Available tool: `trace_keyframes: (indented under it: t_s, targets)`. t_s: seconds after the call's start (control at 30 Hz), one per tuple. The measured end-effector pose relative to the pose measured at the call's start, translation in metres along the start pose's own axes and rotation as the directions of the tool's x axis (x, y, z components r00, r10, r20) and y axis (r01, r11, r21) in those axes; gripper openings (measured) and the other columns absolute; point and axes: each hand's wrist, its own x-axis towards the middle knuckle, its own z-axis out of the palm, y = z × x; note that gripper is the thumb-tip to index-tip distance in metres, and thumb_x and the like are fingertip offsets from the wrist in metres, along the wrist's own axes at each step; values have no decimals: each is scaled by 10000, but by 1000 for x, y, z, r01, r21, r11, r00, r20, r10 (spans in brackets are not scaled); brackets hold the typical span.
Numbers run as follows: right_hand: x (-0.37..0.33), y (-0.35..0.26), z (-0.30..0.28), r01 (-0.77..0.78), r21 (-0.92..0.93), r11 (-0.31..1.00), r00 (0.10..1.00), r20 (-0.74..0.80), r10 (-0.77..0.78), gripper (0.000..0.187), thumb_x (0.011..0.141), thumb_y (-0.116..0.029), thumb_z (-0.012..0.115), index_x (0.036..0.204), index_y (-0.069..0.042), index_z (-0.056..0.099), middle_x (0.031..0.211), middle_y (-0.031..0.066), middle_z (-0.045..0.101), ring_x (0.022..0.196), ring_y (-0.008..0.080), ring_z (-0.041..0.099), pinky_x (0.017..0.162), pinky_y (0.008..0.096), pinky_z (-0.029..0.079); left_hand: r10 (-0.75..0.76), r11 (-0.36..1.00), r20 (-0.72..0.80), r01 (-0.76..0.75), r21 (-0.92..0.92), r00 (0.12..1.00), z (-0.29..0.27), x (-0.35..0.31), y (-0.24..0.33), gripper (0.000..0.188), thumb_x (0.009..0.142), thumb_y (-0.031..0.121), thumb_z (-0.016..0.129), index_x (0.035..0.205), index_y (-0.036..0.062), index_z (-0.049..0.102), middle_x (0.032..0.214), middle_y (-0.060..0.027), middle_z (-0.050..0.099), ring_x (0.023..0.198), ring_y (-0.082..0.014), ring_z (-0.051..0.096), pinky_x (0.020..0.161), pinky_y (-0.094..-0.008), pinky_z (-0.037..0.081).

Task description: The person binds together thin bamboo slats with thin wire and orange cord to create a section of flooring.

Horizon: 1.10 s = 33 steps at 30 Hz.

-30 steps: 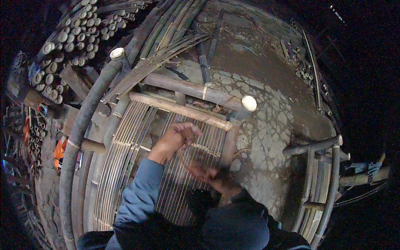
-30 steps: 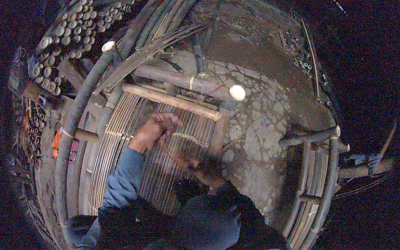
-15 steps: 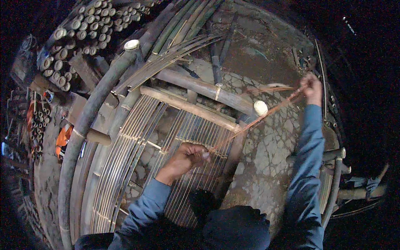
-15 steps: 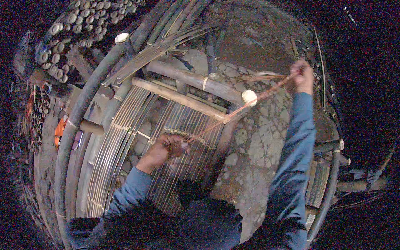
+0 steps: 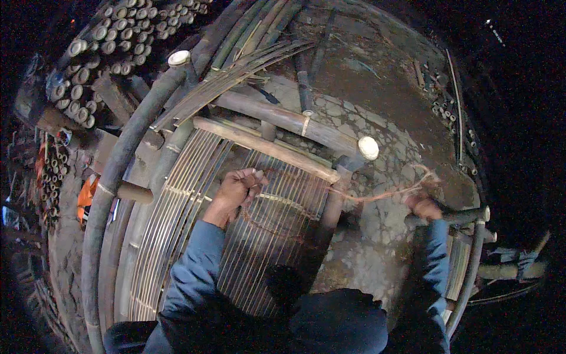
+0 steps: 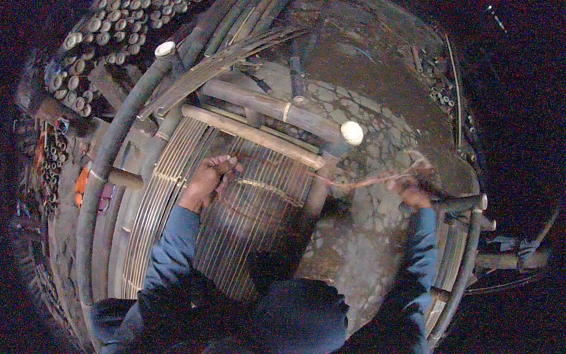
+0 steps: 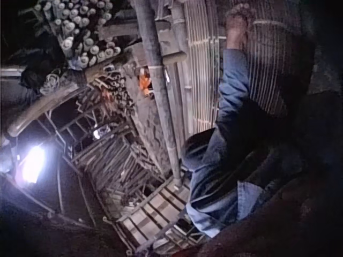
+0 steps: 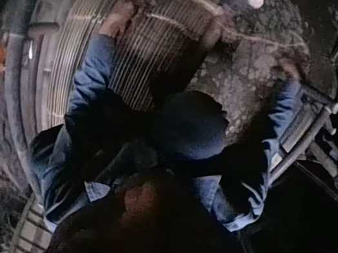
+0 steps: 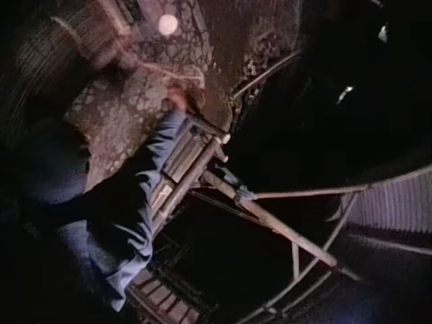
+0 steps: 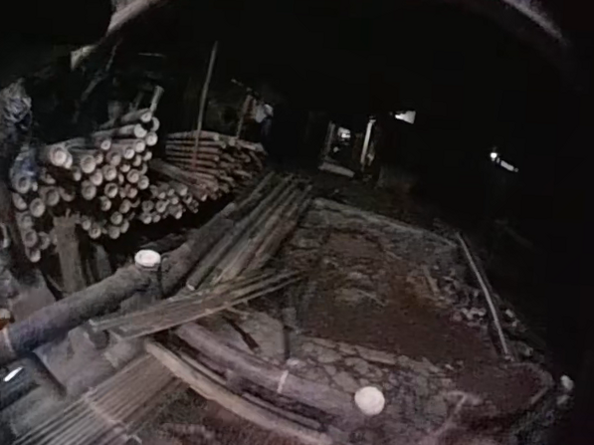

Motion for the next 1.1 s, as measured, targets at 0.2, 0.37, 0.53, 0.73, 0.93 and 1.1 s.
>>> trace_keyframes:
  t_s: [0.2, 0.37, 0.53, 0.73, 0.93, 1.1]
  targets:
    - [5, 40, 101, -36, -742, 669, 944, 194, 266, 512, 827, -329, 775, 1251, -83, 628, 1109, 141, 690, 1094, 301, 642, 866, 399, 546, -48, 998, 56, 50, -40, 997, -6, -3, 5, 186, 980, 173, 618, 930, 13, 698, 596, 5, 530, 476, -56, 424, 409, -233, 316]
    - [-11, 2, 233, 738, -571, 359, 648, 453, -612, 846, 739, -155, 859, 1463, -55, 433, 1370, 134, 576, 1213, 259, 567, 905, 369, 537, 82, 988, 214, -108, 111, 973, 36, -22, 37, 148, 962, 135, 624, 949, 17, 711, 632, 30, 561, 546, -47, 470, 457, -220, 350]
    - [15, -39, 251, 566, -131, 814, 654, 672, -346, 551, 806, -133, 759, 1303, -7, 554, 1039, 118, 719, 794, 195, 649, 668, 310, 514, 91, 912, 379, -231, 340, 921, 37, -38, 99, 140, 935, 175, 679, 954, 41, 716, 618, 44, 566, 536, -55, 476, 501, -238, 368]
    - [47, -91, 239, 385, 272, 882, 830, 316, -460, 156, 1013, -211, 588, 976, -61, 612, 746, -18, 613, 485, 12, 314, 431, 197, 283, -210, 785, 242, 16, 619, 947, -66, -174, 144, 224, 968, 251, 665, 936, 33, 707, 536, 37, 513, 489, -51, 471, 474, -265, 372]
    - [115, -60, 256, 274, 5, 962, 822, 518, -237, 155, 1014, -227, 598, 952, -86, 621, 748, -57, 562, 507, 0, 323, 427, 180, 269, -222, 832, -328, 353, 427, 918, -128, -347, 139, 243, 963, 192, 646, 862, -21, 705, 657, -36, 625, 514, -82, 538, 486, -267, 429]
    - [112, -25, 384, 243, -149, 958, 614, 789, -33, 150, 970, -219, 663, 956, -71, 651, 728, -39, 583, 531, 25, 423, 453, 200, 349, -91, 927, -759, 332, 171, 645, -125, -532, 86, 275, 856, 268, 740, 757, 15, 706, 669, -49, 642, 564, -107, 564, 539, -273, 453]
